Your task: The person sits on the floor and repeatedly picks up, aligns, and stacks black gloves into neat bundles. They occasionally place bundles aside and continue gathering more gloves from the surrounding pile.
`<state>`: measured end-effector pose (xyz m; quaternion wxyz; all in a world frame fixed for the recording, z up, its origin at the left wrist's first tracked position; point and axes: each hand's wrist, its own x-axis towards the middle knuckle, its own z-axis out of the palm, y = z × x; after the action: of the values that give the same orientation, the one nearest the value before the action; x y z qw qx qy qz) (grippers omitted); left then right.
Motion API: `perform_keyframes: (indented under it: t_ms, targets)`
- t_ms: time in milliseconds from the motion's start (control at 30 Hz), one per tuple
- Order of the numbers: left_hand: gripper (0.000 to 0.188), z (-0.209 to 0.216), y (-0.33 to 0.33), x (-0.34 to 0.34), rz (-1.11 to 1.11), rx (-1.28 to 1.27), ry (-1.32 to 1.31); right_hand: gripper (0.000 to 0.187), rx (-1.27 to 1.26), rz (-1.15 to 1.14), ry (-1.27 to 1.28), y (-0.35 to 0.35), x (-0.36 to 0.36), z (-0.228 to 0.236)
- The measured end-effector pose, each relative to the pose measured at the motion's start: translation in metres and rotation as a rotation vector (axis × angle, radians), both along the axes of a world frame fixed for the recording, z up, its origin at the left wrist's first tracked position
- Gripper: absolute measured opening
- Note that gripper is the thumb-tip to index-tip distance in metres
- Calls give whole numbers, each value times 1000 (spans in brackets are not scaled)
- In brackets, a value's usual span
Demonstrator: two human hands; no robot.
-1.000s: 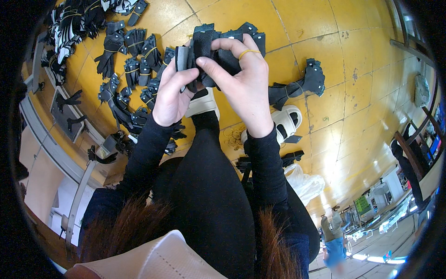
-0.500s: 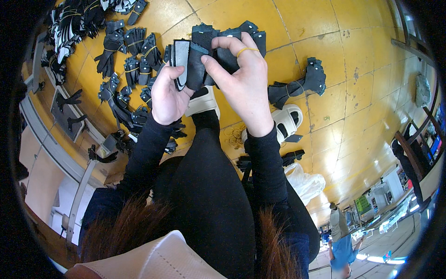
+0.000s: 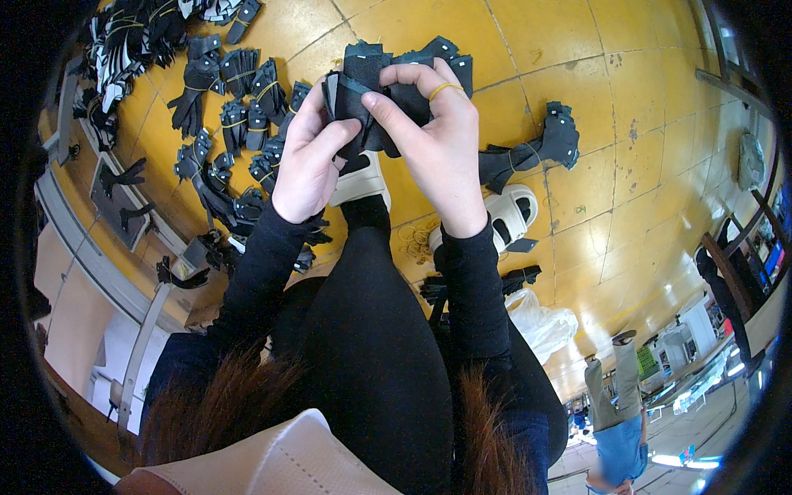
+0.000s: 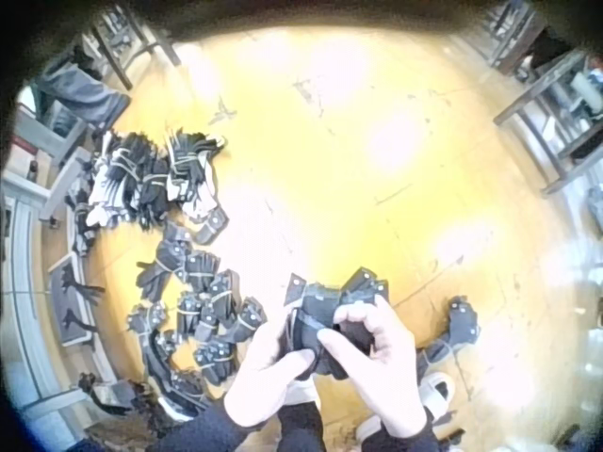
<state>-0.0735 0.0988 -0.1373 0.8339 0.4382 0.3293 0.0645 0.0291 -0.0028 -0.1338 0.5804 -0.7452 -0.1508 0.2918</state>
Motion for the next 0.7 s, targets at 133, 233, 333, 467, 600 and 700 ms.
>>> perform_keyframes:
  t_ms: [133, 233, 333, 467, 600, 700]
  targets:
    - [49, 2, 3, 0, 32, -102, 22, 16, 3, -19, 58, 1, 0, 3]
    - [37, 2, 7, -2, 97, -190, 12, 19, 73, -35, 147, 0, 1, 5]
    - [35, 7, 9, 1, 135, -267, 6, 28, 223, -100, 248, 0, 1, 7]
    - [46, 12, 9, 1, 149, -307, -3, 42, 351, -135, 208, 0, -1, 10]
    - [55, 11, 9, 3, 91, -229, -4, 46, 271, -21, 114, -4, -1, 8]
    - [58, 7, 7, 1, 3, -43, -40, 39, 157, 30, 105, 1, -1, 11]
